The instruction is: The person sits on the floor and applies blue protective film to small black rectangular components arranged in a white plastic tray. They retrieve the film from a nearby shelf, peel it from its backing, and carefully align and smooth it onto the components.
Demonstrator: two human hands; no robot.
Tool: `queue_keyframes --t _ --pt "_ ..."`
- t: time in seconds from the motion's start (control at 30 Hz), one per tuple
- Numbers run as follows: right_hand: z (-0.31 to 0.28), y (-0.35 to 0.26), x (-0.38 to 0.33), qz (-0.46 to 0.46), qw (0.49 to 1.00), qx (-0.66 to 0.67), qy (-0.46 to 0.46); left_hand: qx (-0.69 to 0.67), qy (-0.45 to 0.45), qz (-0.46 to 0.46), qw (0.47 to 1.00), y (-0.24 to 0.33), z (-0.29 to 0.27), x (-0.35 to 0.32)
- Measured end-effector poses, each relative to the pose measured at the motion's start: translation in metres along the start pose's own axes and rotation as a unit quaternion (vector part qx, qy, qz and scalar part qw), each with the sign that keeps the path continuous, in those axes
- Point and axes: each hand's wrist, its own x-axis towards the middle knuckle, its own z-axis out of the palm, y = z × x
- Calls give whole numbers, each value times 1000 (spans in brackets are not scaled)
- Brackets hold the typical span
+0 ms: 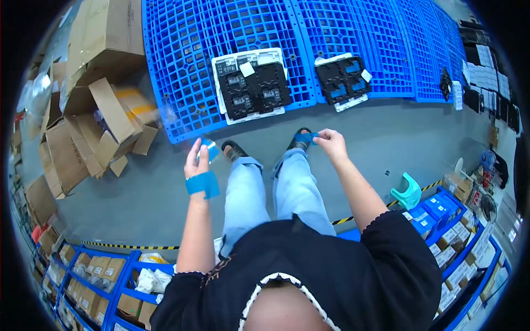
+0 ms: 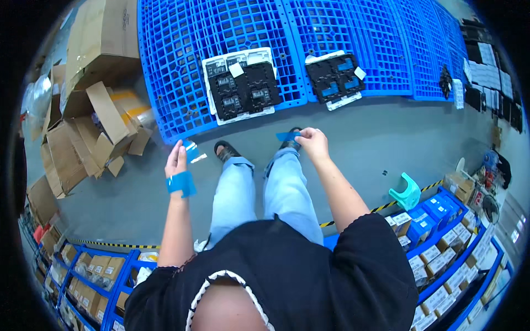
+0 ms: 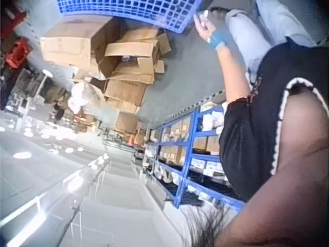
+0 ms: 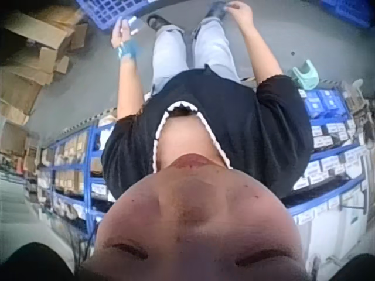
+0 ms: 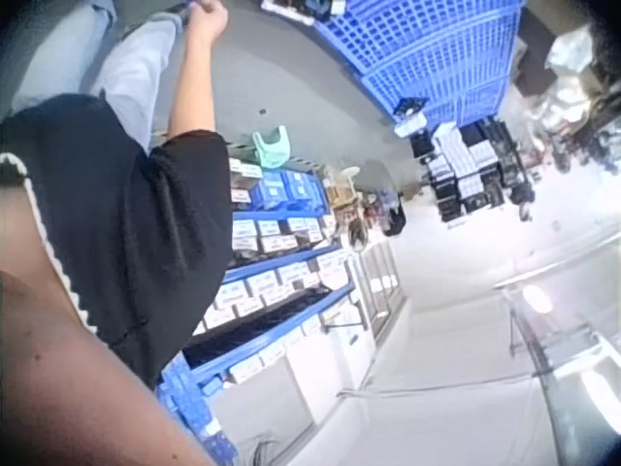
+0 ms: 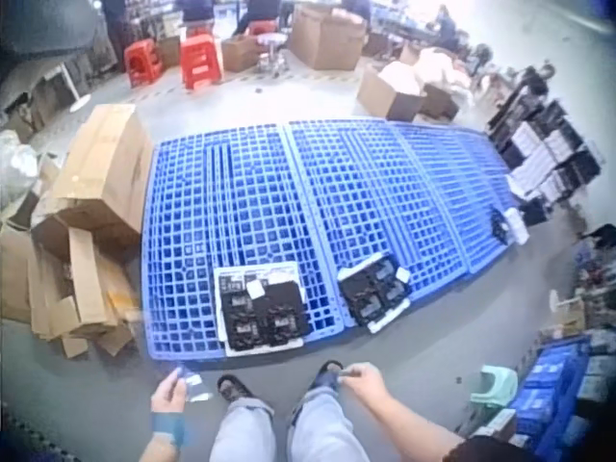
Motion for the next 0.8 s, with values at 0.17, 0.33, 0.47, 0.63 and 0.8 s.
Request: queue_keyframes --t 0.17,0.33,0.47,0.63,0.8 --pt "70 19 84 49 995 72 -56 -40 42 16 998 -94 28 46" --pt "115 46 158 35 989 123 -72 -55 81 40 994 -152 77 91" --pt "140 58 216 0 989 129 -72 -37 97 58 993 -174 97 128" --pt "154 74 256 -72 985 143 -70 54 115 241 962 -200 111 180" --pt "152 52 274 -138 975 169 -44 -4 168 307 937 -188 118 222"
